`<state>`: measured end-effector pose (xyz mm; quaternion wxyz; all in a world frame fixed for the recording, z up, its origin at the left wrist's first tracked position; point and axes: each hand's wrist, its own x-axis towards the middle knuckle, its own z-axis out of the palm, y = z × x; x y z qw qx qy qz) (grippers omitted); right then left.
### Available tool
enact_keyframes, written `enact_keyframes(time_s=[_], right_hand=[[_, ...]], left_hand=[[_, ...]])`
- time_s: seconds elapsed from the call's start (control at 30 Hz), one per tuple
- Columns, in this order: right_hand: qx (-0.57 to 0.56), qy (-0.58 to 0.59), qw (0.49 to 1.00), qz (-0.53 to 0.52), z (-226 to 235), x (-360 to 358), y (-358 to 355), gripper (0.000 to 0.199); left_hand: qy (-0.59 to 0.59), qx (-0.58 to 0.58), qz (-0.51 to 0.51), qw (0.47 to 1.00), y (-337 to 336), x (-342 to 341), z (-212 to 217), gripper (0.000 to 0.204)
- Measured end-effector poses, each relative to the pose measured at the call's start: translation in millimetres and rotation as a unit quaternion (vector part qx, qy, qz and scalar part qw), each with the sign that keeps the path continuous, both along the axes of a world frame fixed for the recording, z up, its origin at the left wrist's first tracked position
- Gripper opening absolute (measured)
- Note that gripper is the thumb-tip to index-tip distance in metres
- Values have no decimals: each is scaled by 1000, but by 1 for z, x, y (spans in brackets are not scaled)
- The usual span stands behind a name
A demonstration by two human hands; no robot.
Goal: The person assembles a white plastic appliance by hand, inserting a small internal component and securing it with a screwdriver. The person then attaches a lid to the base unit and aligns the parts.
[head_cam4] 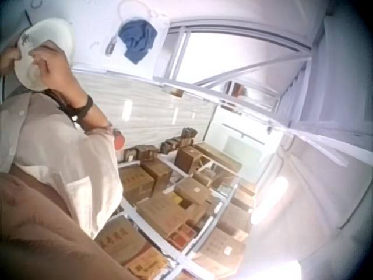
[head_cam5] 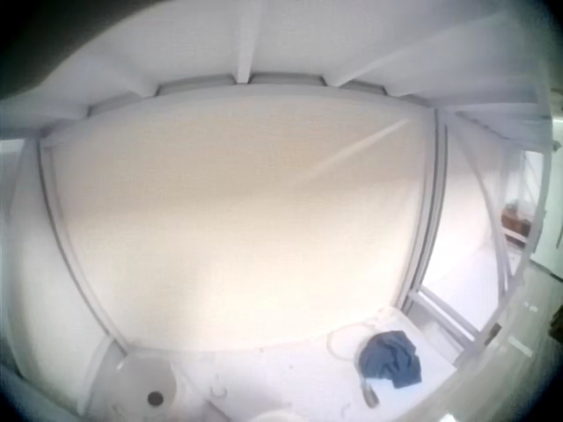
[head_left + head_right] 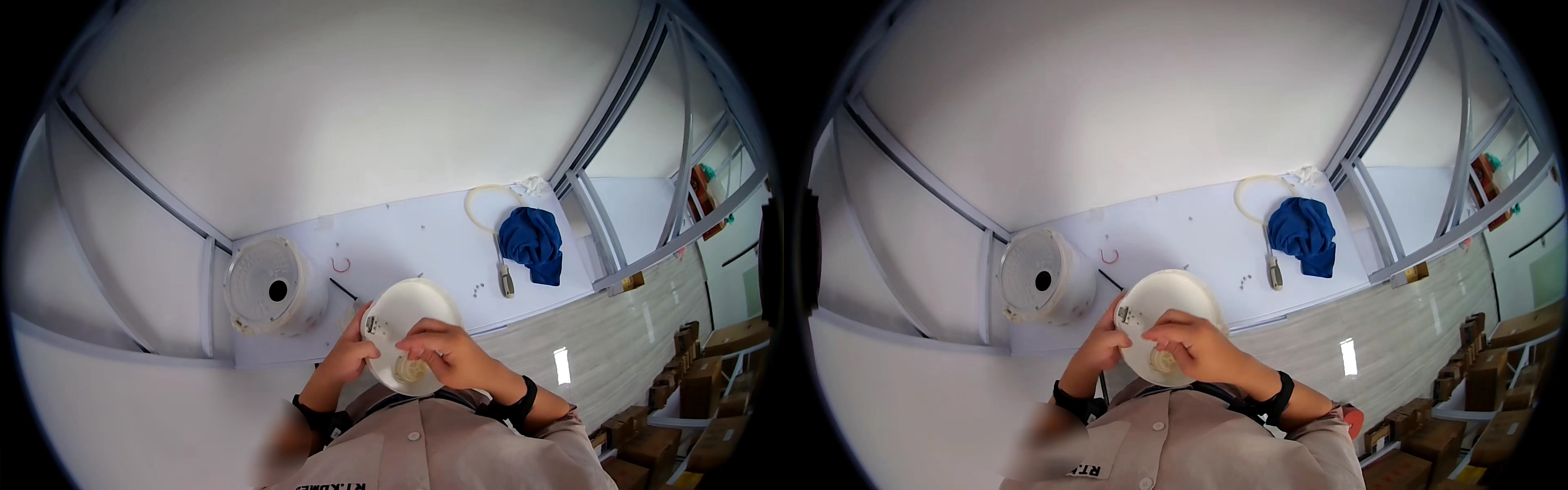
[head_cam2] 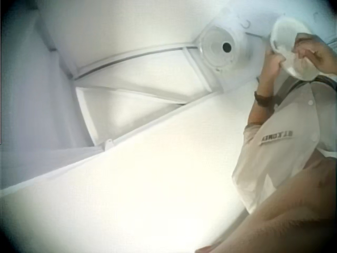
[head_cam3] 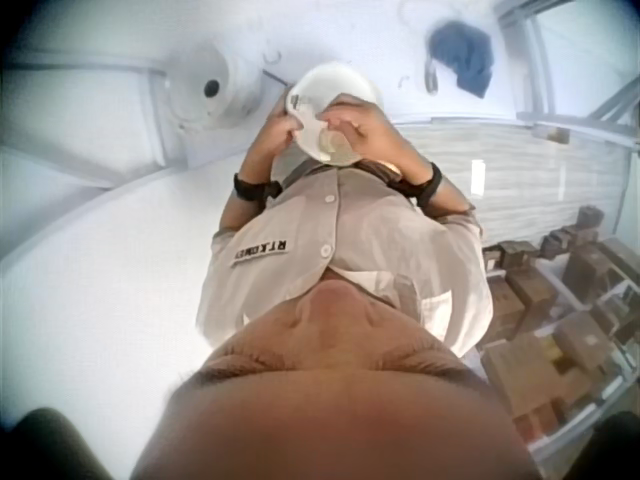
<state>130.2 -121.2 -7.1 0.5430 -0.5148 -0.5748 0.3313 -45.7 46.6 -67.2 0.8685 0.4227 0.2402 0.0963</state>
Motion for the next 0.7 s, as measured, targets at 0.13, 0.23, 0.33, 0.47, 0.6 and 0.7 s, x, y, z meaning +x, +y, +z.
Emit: enact_keyframes(time_s=[0.13,0.23,0.33,0.47,0.6,0.7], right_hand=[[-25,-53,990,-129,7,-1,5,16],[-19,-91,986,-140,2,-1,8,12],[-17,-110,986,-121,0,0,11,11],[-21,-108,985,-136,-4,-4,13,10],[-32,-96,986,-130,-5,-7,16,10],[-41,-81,988,-123,-6,-9,18,10]], left_hand=[[-23,16,-16,999,-1,-2,5,103],[-62,55,-63,995,0,2,11,104],[-69,87,-88,990,-2,2,13,103],[-71,111,-100,986,-8,2,26,102],[-77,132,-116,981,-8,1,28,103],[-62,130,-113,983,-10,1,33,102]])
